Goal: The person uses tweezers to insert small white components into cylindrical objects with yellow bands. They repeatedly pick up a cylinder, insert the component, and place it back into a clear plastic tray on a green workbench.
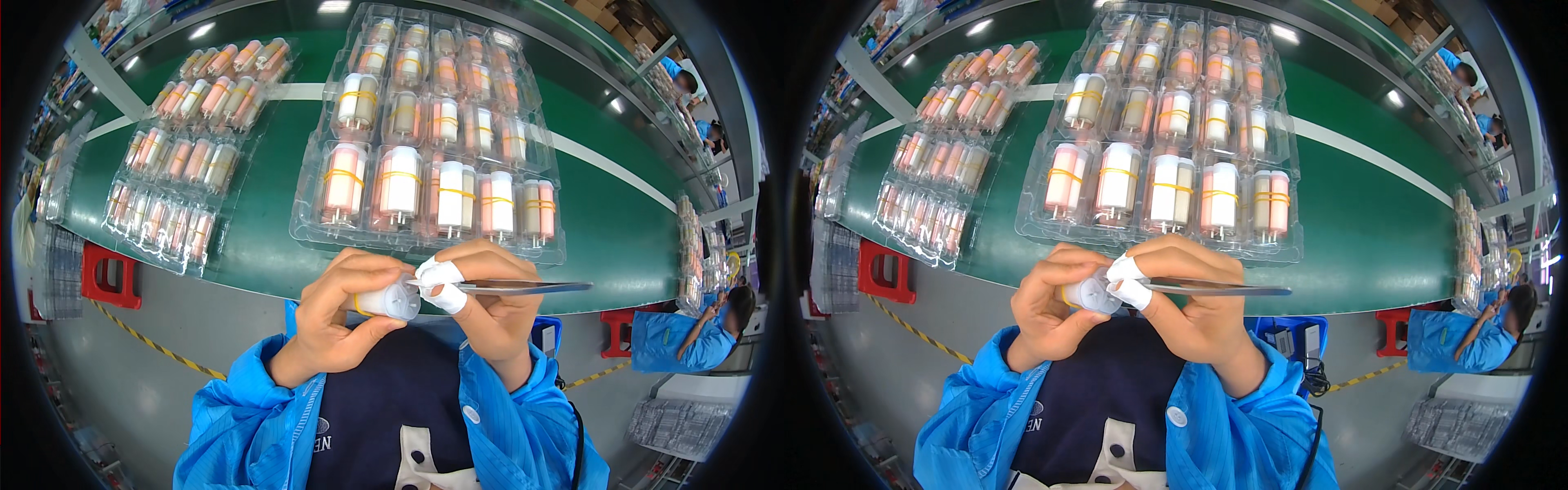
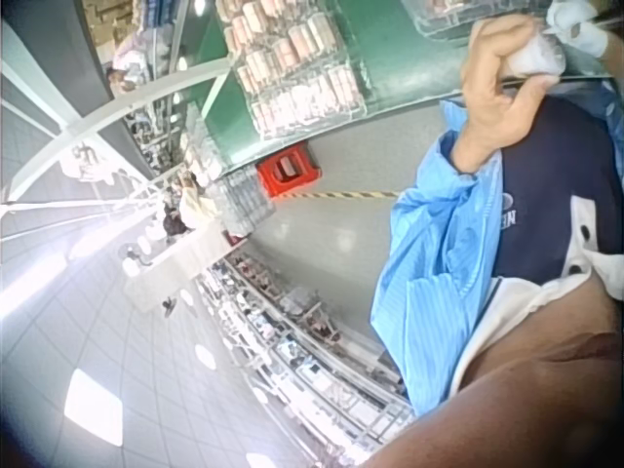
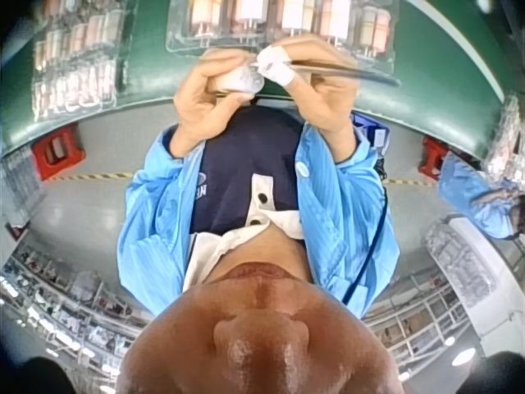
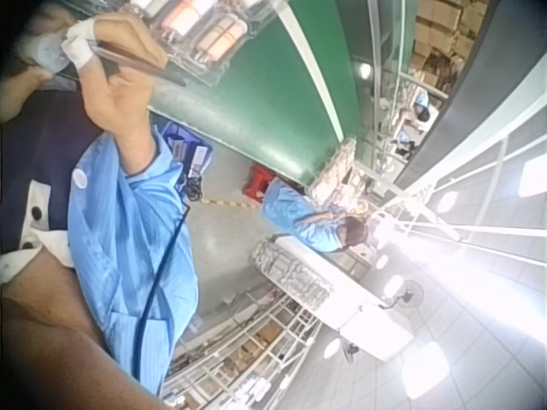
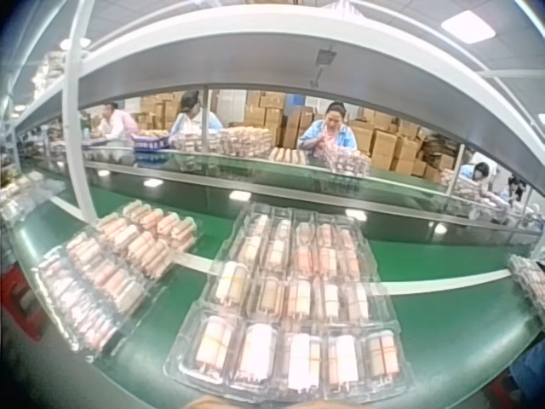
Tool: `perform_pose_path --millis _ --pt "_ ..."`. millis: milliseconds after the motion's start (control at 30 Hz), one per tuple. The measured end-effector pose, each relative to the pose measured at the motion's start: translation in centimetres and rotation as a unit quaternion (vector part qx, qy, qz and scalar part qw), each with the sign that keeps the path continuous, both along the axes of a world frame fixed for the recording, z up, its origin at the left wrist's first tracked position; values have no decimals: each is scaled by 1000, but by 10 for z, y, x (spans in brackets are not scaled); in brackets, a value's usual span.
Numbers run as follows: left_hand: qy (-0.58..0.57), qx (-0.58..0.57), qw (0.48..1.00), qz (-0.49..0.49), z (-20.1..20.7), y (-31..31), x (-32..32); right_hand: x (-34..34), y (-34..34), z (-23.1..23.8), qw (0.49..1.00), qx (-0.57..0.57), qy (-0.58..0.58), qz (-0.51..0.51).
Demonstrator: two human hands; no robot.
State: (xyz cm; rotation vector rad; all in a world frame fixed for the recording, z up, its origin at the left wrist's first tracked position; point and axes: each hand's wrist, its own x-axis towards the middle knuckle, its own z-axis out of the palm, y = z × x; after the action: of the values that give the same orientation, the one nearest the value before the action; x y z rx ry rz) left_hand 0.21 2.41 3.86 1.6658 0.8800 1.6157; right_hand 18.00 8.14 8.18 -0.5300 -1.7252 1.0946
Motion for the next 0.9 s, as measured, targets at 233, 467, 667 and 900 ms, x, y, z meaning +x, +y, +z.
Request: perform_pose_path --millis 233,467,667,900 --pt "77 28 996 25 2 2 -2 2 1 6 998 -11 -57 23" --pt "29 -46 998 -19 -1 -4 -2 3 2 -7 994 -96 49 21" --pt "66 -45 997 -20 10 -2 -2 3 -16 -6 965 -194 175 -4" --pt "-64 -144 986 -49 -4 -18 7 2 -16 -11 983 -173 56 -14"
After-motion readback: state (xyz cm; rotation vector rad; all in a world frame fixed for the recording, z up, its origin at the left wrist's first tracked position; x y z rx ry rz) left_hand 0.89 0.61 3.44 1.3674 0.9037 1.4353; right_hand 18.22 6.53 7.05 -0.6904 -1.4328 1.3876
